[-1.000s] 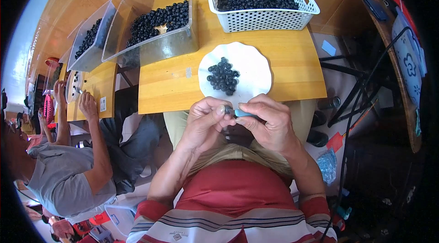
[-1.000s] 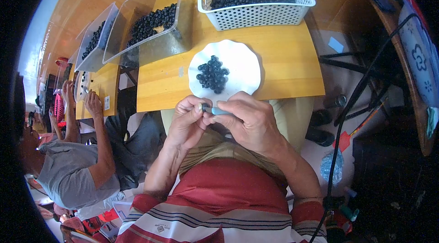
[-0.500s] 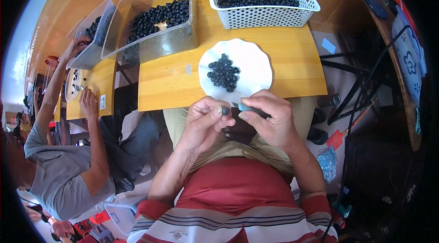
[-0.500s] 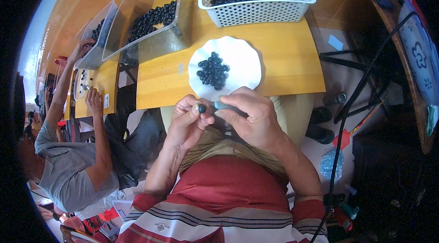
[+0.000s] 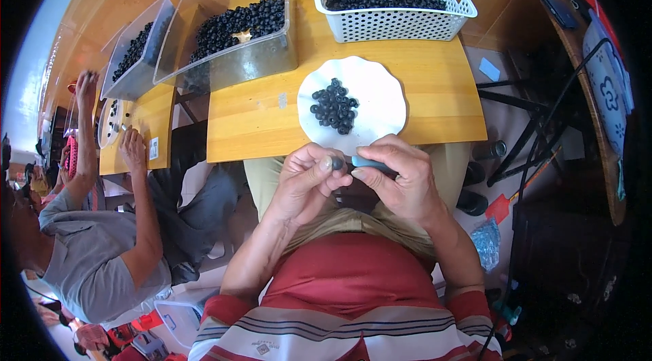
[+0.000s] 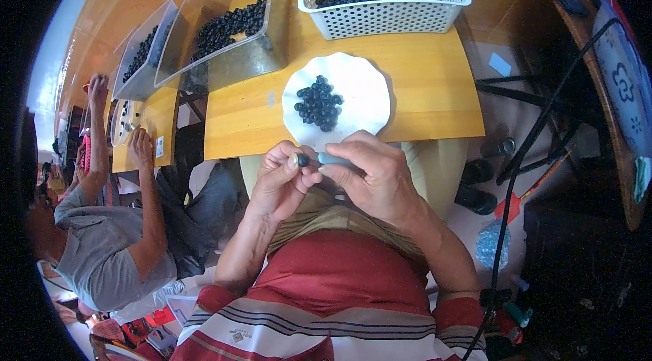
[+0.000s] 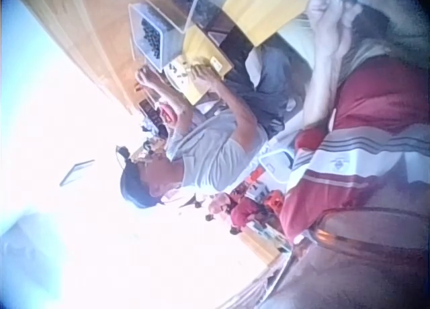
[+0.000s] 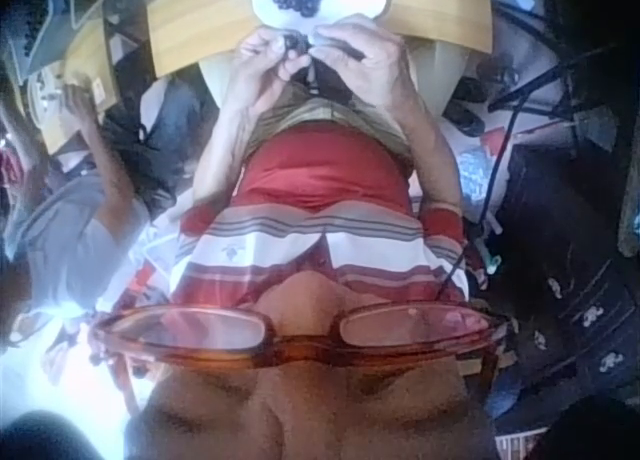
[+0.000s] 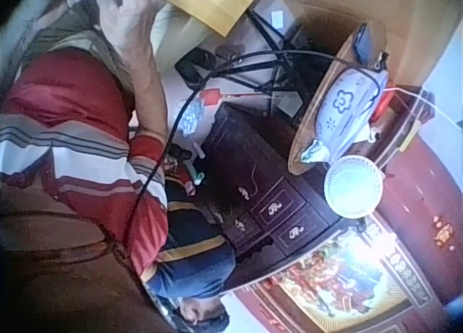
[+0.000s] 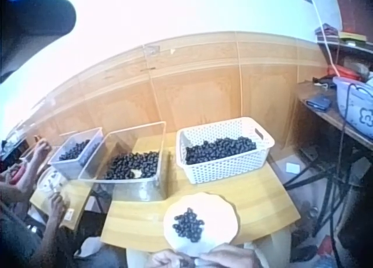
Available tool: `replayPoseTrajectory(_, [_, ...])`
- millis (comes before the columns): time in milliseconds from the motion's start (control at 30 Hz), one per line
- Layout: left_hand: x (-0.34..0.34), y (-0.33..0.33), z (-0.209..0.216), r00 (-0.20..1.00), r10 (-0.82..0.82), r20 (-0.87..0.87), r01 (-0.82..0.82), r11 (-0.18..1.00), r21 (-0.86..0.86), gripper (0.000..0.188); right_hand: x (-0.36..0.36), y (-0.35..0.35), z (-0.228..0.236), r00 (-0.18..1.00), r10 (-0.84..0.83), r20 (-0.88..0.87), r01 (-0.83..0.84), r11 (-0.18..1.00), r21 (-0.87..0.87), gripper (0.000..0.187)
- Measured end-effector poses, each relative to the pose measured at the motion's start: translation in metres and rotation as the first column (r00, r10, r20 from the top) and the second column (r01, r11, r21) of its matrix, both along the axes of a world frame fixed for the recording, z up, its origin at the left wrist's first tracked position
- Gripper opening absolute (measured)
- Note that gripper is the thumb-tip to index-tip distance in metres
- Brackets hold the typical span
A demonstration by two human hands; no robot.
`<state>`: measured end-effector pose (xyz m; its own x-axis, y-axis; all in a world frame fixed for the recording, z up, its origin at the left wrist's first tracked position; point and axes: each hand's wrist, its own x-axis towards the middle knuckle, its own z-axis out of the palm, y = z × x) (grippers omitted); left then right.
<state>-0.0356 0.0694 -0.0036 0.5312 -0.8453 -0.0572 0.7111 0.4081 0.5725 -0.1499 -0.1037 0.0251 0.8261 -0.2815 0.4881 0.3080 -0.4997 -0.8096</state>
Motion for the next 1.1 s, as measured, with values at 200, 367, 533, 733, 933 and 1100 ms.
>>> replayPoseTrajectory(200, [0.001,-0.001,0.001,1.000,-0.001,-0.015,0.001,1.000,0.013,0.009,0.001,-0.001,-0.001,1.000,-0.010,-0.001,0.010,1.000,0.016,0.029])
replayPoseTrajectory(367, [-0.003,-0.002,0.001,0.999,0.022,-0.031,-0.021,0.998,0.052,0.009,0.004,0.011,0.006,0.999,0.042,0.018,-0.042,0.998,0.046,0.037])
replayPoseTrajectory(533, [-0.008,-0.003,0.004,1.000,-0.008,-0.018,0.009,0.995,0.095,0.008,0.007,0.010,0.001,0.998,0.067,0.001,-0.067,0.996,-0.058,0.045])
replayPoseTrajectory(733, [-0.008,0.002,-0.009,0.898,0.091,0.431,-0.269,0.887,0.374,0.009,0.031,-0.021,0.007,0.993,-0.118,-0.019,0.114,0.980,-0.162,0.028])
replayPoseTrajectory(933, [-0.006,0.001,-0.018,0.639,0.106,0.762,-0.521,0.788,0.328,0.008,0.110,-0.132,0.051,0.841,-0.540,0.017,0.521,0.802,-0.291,0.043])
replayPoseTrajectory(1100, [0.004,0.003,-0.018,0.376,-0.039,0.926,-0.643,0.708,0.291,0.011,0.103,-0.142,0.031,0.842,-0.538,0.036,0.518,0.788,-0.332,0.045])
